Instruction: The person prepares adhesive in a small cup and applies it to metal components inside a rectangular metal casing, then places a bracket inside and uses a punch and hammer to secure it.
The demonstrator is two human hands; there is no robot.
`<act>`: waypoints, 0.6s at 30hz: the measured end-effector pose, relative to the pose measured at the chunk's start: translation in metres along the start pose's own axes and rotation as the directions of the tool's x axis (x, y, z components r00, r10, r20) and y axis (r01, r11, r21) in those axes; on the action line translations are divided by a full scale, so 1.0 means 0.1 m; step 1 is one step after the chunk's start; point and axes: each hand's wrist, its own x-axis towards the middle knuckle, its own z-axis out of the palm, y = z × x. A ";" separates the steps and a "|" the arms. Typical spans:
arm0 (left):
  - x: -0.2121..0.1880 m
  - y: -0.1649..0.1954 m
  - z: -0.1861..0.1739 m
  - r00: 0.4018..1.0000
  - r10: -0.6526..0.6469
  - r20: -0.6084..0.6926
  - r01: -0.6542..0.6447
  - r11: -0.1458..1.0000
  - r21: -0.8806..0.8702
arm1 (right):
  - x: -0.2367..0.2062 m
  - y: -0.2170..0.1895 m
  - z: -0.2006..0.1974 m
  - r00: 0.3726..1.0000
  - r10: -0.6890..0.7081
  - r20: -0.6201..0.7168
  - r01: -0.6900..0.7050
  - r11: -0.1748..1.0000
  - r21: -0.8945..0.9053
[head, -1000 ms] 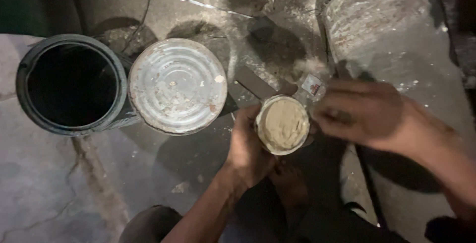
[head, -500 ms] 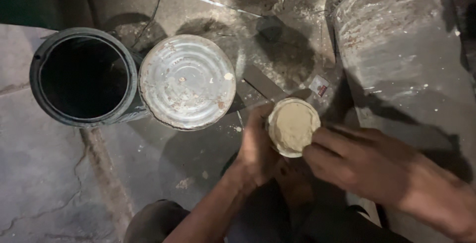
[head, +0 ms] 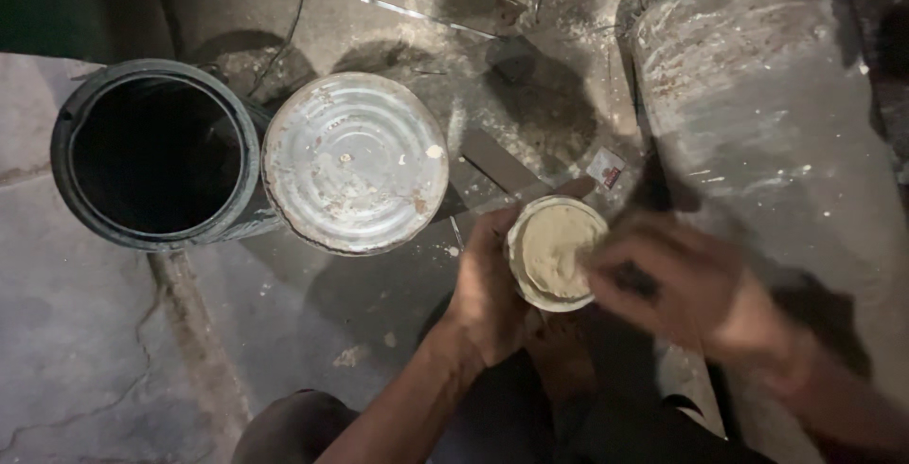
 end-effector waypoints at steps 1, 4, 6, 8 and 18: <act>0.00 0.00 -0.01 0.998 -0.026 -0.051 0.027 0.999 0.020 | -0.05 -0.08 0.01 0.999 0.038 -0.008 -0.038 0.999 0.039; 0.03 -0.01 -0.04 0.993 -0.051 -0.109 0.052 0.999 0.006 | -0.15 -0.08 0.02 0.990 0.133 -0.051 -0.130 0.990 0.059; 0.06 -0.04 -0.04 1.000 0.000 -0.016 -0.002 0.994 -0.111 | -0.18 0.06 0.01 0.981 0.163 -0.103 -0.171 0.983 -0.067; 0.08 -0.06 -0.03 1.000 -0.001 0.005 0.002 0.997 -0.081 | -0.21 0.17 0.05 0.983 0.129 -0.132 -0.135 0.990 -0.033; 0.09 -0.09 -0.03 0.992 0.050 0.115 -0.036 0.992 -0.121 | -0.12 0.35 -0.23 0.971 0.217 0.097 -0.210 0.975 -0.077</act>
